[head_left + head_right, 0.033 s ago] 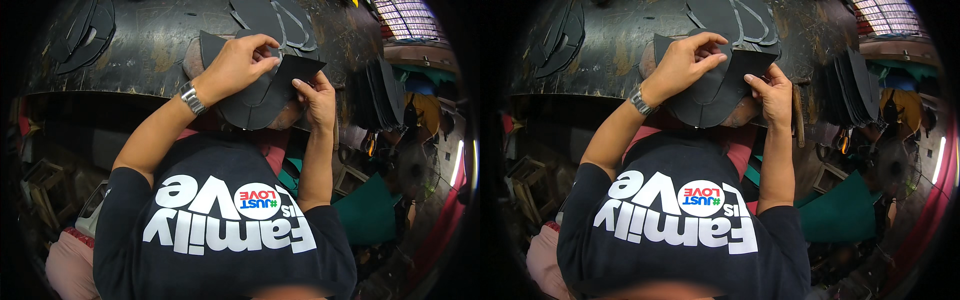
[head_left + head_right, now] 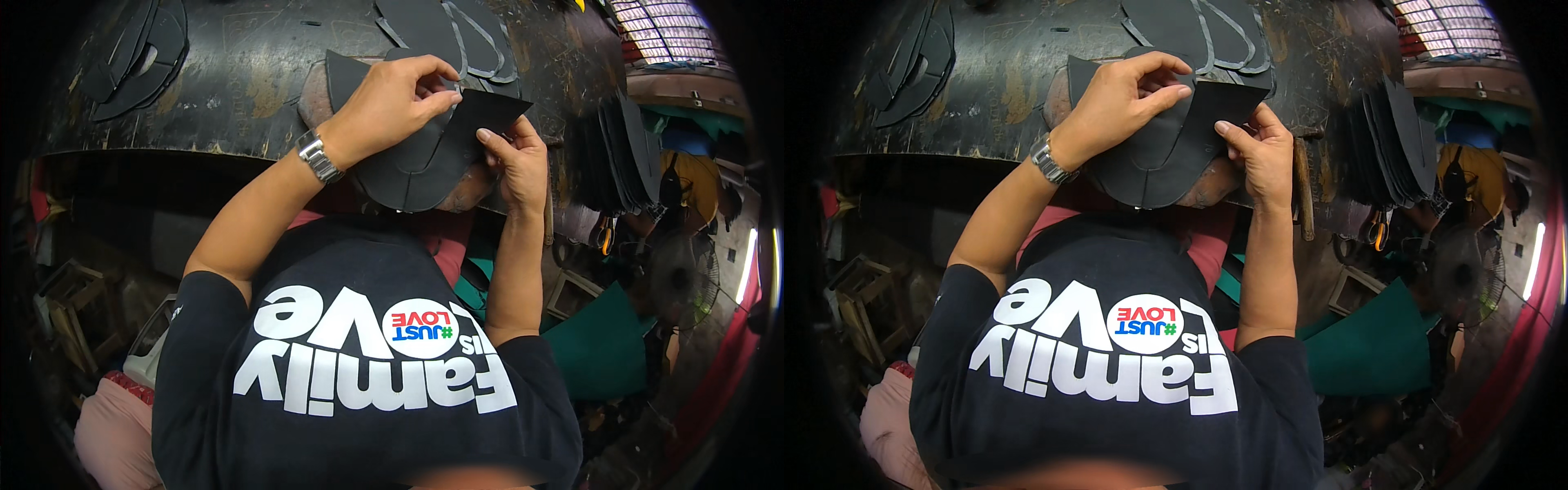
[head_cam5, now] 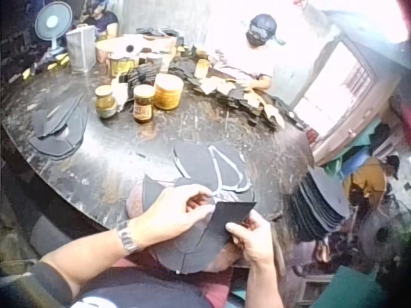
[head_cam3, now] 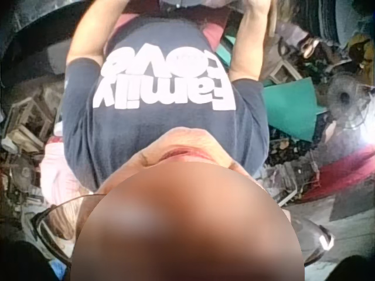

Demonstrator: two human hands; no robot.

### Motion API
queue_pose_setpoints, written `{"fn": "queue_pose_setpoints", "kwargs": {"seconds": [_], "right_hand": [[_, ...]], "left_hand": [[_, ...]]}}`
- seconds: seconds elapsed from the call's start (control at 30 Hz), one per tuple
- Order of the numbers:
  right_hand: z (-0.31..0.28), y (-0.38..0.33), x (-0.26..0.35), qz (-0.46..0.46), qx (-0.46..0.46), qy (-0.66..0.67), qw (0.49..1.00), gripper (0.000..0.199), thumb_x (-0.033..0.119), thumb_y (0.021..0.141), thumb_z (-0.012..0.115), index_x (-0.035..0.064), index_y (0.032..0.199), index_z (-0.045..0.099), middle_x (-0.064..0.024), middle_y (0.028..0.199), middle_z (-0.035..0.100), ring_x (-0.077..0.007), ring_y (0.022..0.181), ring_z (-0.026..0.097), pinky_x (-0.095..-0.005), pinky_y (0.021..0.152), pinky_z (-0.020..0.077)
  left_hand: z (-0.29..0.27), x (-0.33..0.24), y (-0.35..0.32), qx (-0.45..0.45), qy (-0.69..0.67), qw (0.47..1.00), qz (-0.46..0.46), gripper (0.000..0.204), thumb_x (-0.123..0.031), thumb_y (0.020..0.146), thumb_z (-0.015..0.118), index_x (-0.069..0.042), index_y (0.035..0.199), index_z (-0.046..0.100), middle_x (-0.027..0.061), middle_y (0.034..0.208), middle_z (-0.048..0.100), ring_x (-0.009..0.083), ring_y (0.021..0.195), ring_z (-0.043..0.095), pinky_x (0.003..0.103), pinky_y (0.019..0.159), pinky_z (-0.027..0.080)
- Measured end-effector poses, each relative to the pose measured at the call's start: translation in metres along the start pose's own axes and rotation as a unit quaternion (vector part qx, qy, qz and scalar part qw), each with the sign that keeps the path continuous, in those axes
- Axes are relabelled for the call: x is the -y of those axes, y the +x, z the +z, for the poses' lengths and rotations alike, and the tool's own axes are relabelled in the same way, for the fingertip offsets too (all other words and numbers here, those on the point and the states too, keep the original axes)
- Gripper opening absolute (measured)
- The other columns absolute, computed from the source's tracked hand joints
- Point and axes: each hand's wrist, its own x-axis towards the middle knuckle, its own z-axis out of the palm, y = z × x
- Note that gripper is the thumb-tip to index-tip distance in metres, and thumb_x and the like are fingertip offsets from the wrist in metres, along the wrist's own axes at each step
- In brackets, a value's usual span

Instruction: The person repeatedly picks up black rubber pieces, aligns them on a curved wooden block, and uses a hammer to press and shape the edges. The person stacks the shaped pieces on the table between cycles.

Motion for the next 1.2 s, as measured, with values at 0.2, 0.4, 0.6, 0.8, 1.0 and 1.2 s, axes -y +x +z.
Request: {"fn": "queue_pose_setpoints", "kwargs": {"seconds": [0.2,0.4,0.6,0.8,1.0,1.2], "right_hand": [[0.002,-0.001,0.0,-0.001,0.001,-0.019,1.0,0.031,0.004,0.082,0.085,0.0064,0.11,0.073,0.0051,0.079,0.066,-0.001,0.058,0.052,-0.0159,0.05,0.0371],[0.004,-0.002,-0.001,-0.006,-0.006,-0.024,1.0,0.031,0.004,0.081,0.085,0.0061,0.11,0.073,0.0048,0.078,0.067,-0.0013,0.058,0.053,-0.0162,0.05,0.038],[0.002,-0.002,-0.001,-0.005,-0.002,-0.029,1.0,0.027,0.007,0.081,0.085,0.0069,0.106,0.073,0.0041,0.077,0.067,-0.0017,0.057,0.054,-0.0169,0.05,0.0393],[0.004,0.001,0.0,0.008,0.009,-0.048,0.999,0.025,0.01,0.081,0.086,0.0068,0.1,0.069,0.0036,0.075,0.065,-0.0022,0.057,0.055,-0.0169,0.05,0.0409],[0.005,0.002,0.004,0.037,0.017,-0.085,0.996,0.027,0.007,0.082,0.085,0.0053,0.102,0.068,0.0005,0.081,0.068,-0.0038,0.06,0.059,-0.0178,0.052,0.0457],[0.006,-0.003,0.004,0.046,0.02,-0.044,0.998,0.026,0.001,0.085,0.081,0.0022,0.107,0.066,-0.0029,0.084,0.07,-0.0073,0.063,0.065,-0.0207,0.056,0.0548]], "left_hand": [[0.008,0.003,0.013,0.033,-0.033,0.996,-0.071,0.02,-0.018,0.101,0.068,0.0,0.109,0.072,0.0038,0.089,0.074,0.0086,0.08,0.07,0.025,0.073,0.057],[0.005,0.004,0.013,0.045,-0.051,0.992,-0.107,0.019,-0.019,0.105,0.063,-0.001,0.108,0.068,0.0027,0.089,0.071,0.0078,0.079,0.067,0.024,0.071,0.056],[-0.054,0.003,-0.003,0.09,-0.305,0.947,-0.051,0.026,-0.026,0.108,0.059,-0.001,0.107,0.067,0.0049,0.092,0.069,0.0119,0.077,0.068,0.023,0.066,0.055],[-0.138,-0.031,-0.036,0.322,-0.753,0.543,0.185,0.044,-0.026,0.109,0.051,-0.005,0.078,0.075,0.0091,0.084,0.075,0.0164,0.058,0.071,0.026,0.054,0.054],[-0.04,-0.023,-0.06,0.132,0.278,0.937,0.167,0.037,-0.015,0.09,0.075,-0.006,0.126,0.069,0.011,0.133,0.065,0.0302,0.127,0.059,0.047,0.111,0.042],[-0.018,-0.01,-0.07,0.131,0.321,0.928,0.134,0.038,-0.021,0.095,0.071,-0.005,0.128,0.064,0.0151,0.146,0.057,0.0309,0.143,0.047,0.052,0.12,0.032]]}}
